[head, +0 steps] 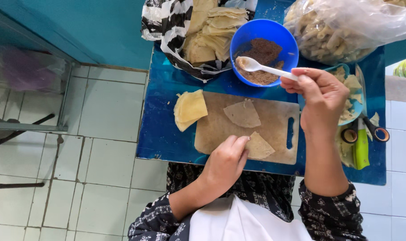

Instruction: The person sits at a blue table and cuts thin yellow sheets into smaller pieces with scissors on a cutting board, then folds the pieces by hand and spoons brown powder from a blue bowl onto them, working through the sheets one at a time.

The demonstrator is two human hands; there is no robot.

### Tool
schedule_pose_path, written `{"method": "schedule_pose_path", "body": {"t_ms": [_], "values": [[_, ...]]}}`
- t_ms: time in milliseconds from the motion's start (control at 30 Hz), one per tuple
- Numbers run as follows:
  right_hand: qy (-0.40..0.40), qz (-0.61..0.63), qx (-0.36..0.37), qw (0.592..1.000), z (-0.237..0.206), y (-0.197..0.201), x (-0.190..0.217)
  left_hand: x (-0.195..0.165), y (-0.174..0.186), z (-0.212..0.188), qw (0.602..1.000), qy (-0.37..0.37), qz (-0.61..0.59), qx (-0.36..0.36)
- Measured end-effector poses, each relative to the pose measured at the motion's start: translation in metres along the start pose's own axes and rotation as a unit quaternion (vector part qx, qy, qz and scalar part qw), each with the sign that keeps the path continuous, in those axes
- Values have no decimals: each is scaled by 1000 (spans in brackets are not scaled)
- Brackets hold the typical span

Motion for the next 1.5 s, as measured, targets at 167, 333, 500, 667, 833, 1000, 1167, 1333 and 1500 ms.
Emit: {"method": "schedule_pose_path", "body": {"t_ms": [167, 333, 500, 667, 833, 1000, 1167, 1333, 1500], "values": [[-54, 96, -7, 994, -22, 38, -11, -6, 1, -4, 1000, 10, -10, -13], [-57, 79, -21, 995, -96, 81, -16, -6, -1, -7, 999, 8, -20, -39], [-72, -41, -26, 996, -156, 98, -25, 1, -8, -13, 997, 12, -32, -72], [35, -335, 21, 941, -177, 95, -11, 8, -15, -15, 996, -1, -50, -72], [303, -386, 144, 860, -178, 76, 12, 9, -18, -18, 996, 2, -61, -65], [413, -472, 179, 758, -180, 67, 32, 9, -22, -17, 992, 1, -109, -68], [423, -413, 39, 806, -129, 56, 30, 9, -26, -16, 993, -11, -100, -62], [388, -379, 22, 840, -25, 4, 16, 2, -26, -12, 996, -61, 6, -71], [404, -494, 6, 770, -27, -13, 35, 0, -18, -12, 991, -89, 45, -92]]}}
Point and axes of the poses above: each hand's wrist, its own z-axis towards the middle knuckle, its own y-axis out of the back of the hand, x = y × z, the point moved 4 cm from there along z, towards the middle knuckle, and after that the axes turned 6 degrees about -z, right-handed, at the moved point
